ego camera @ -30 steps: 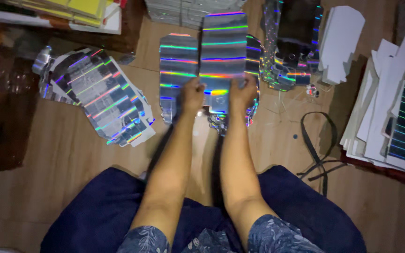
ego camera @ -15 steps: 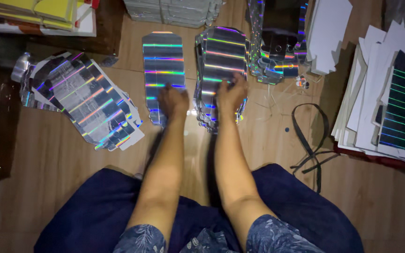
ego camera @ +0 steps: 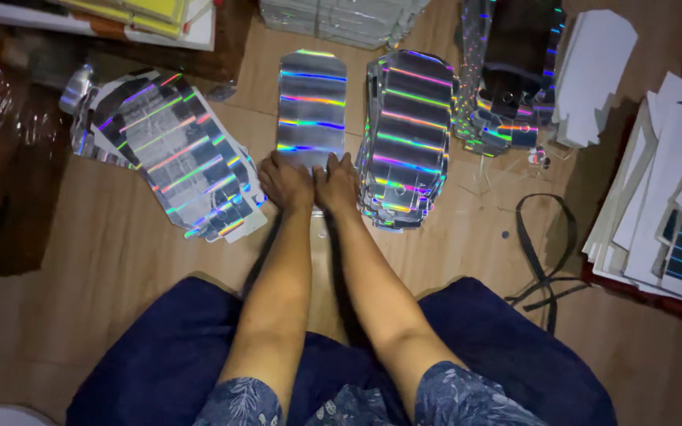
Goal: The person sits on the floor and handles stacks of rectangular holographic sheets. They pick up individual sheets, peel off white backing paper, and place the sheets into a neat pile.
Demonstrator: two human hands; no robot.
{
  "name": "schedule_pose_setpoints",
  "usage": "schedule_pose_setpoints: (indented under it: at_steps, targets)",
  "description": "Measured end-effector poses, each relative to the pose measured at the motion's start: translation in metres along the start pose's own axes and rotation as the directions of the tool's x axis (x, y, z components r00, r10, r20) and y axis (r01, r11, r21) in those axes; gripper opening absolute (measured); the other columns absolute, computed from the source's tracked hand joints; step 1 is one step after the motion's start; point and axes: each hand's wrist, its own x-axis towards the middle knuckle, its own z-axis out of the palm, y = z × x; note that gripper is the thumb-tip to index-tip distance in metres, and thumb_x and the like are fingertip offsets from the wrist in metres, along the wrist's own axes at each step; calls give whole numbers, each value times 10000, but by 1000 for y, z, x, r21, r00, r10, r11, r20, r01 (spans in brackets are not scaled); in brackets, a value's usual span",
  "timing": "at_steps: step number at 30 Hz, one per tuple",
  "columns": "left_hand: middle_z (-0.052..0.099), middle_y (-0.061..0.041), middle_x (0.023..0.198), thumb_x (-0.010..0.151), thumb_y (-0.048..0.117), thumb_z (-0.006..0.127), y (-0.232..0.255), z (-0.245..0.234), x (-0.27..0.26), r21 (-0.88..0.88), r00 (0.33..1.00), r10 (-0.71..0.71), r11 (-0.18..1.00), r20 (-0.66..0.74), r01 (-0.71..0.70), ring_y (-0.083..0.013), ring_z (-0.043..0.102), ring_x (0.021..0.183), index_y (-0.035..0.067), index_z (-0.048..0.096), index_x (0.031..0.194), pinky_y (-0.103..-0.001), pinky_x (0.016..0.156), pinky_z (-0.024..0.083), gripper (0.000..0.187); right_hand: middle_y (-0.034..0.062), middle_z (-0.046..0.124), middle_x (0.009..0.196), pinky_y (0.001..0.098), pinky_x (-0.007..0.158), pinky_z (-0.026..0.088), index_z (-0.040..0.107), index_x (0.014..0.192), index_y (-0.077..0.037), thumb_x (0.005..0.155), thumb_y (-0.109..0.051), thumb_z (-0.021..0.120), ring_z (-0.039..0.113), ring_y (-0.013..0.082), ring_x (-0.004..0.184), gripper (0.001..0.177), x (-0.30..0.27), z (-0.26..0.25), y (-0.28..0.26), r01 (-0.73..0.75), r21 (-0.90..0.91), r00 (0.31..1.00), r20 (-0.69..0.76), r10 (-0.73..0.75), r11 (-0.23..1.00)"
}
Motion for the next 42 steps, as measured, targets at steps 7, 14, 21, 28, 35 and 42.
schedule_pose_setpoints:
  at_steps: [7,14,21,28,35,42]
  targets:
    - [706,-202,950,908,152,622,2,4,39,-565,980,86,807,-177,-173,-404,684,909,42,658,1027,-462,806,526,165,279,590,1338,448,1117,465,514,1394,20,966,-375,654,570,429,1295,599,10,-9,-24,6,263,991,-132,30,965]
    - [734,-153,891,918,198,658,45,-18,39,-846,987,90,529,133,66,-277,700,818,76,648,1052,-365,742,537,182,207,649,1303,416,1065,462,575,1327,15,812,-67,832,614,313,1217,582,41,-66,-21,98,456,854,-496,160,885]
    - [761,-137,837,903,238,741,95,-10,-8,-687,899,341,724,276,-64,-281,739,750,65,669,943,-395,676,535,192,120,608,1112,484,755,585,644,1128,-35,774,11,755,686,324,888,374,47,-160,40,-347,719,782,-132,609,603]
    - [748,-165,972,858,247,775,116,-18,-37,-411,816,424,875,393,-257,-368,716,919,70,706,1107,-476,794,549,313,177,734,1068,460,908,542,639,1032,-67,779,-323,850,696,350,990,418,36,-159,98,-539,203,738,-355,574,818]
    - [718,-204,1117,820,269,776,110,-31,-28,-409,884,329,895,332,-180,-376,664,1069,61,671,1270,-468,947,514,507,194,673,1073,509,856,491,666,1031,-60,641,-243,887,636,406,1016,484,28,-159,62,-407,-85,735,-622,271,910]
    - [526,-238,1388,783,384,791,53,-22,9,48,995,-78,996,54,76,-408,472,1308,6,466,1414,-514,1068,382,804,179,767,992,389,838,599,693,1135,-86,940,-176,598,760,242,918,235,33,-79,5,-97,467,976,-130,177,879]
